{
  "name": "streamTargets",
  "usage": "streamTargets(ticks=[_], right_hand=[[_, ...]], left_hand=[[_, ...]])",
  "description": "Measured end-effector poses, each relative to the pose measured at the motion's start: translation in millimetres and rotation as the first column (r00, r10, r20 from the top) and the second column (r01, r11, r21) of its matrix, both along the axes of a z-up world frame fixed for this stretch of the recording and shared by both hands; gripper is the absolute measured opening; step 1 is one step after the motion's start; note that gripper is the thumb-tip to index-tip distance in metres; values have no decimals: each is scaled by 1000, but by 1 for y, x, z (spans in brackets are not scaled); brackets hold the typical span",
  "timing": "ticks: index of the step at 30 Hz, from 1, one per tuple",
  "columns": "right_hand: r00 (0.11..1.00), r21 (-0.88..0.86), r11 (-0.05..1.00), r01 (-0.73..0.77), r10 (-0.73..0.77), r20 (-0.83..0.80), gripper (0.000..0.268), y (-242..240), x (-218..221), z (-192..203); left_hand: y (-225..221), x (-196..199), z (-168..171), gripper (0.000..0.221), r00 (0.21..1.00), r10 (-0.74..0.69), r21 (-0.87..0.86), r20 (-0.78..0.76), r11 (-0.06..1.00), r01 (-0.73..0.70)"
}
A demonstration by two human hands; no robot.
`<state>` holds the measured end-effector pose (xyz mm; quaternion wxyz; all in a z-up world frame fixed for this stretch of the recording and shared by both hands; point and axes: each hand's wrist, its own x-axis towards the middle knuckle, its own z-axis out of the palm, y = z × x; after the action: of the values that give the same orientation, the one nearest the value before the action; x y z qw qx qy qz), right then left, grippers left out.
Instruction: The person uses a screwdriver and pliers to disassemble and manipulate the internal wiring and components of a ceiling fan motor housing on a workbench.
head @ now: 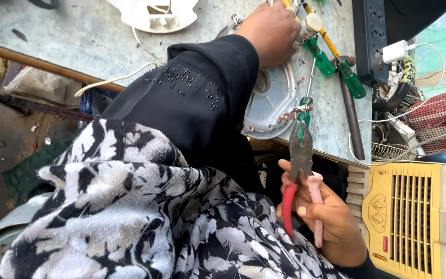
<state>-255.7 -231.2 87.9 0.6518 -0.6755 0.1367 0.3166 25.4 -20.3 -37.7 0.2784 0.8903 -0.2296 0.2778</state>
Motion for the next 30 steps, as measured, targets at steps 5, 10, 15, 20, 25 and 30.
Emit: streamTargets(ticks=[5, 10, 15, 20, 25, 30], right_hand=[[1000, -1, 1000, -8, 8, -6, 91, -13, 6, -11], [996, 16, 996, -85, 85, -29, 88, -15, 19, -1], [973, 7, 978, -211, 210, -92, 83, -9, 24, 14], [945, -15, 953, -304, 299, -130, 81, -10, 31, 11], [957, -49, 963, -265, 256, -136, 81, -10, 39, 13], [948, 51, 954, -295, 298, -108, 82, 2, 44, 16]], left_hand=[[0, 2, -1, 42, 1000, -12, -2, -25, 1000, 12], [0, 1, -2, 40, 999, -17, -40, -46, 999, 15], [-1, 0, 0, 38, 999, 0, -28, -32, 1000, -1], [3, 0, 3, 39, 989, -49, -8, -138, 999, 48], [10, -5, 11, 36, 985, -46, -41, -165, 998, 39], [9, -10, 14, 40, 984, -89, -65, -157, 995, 80]])
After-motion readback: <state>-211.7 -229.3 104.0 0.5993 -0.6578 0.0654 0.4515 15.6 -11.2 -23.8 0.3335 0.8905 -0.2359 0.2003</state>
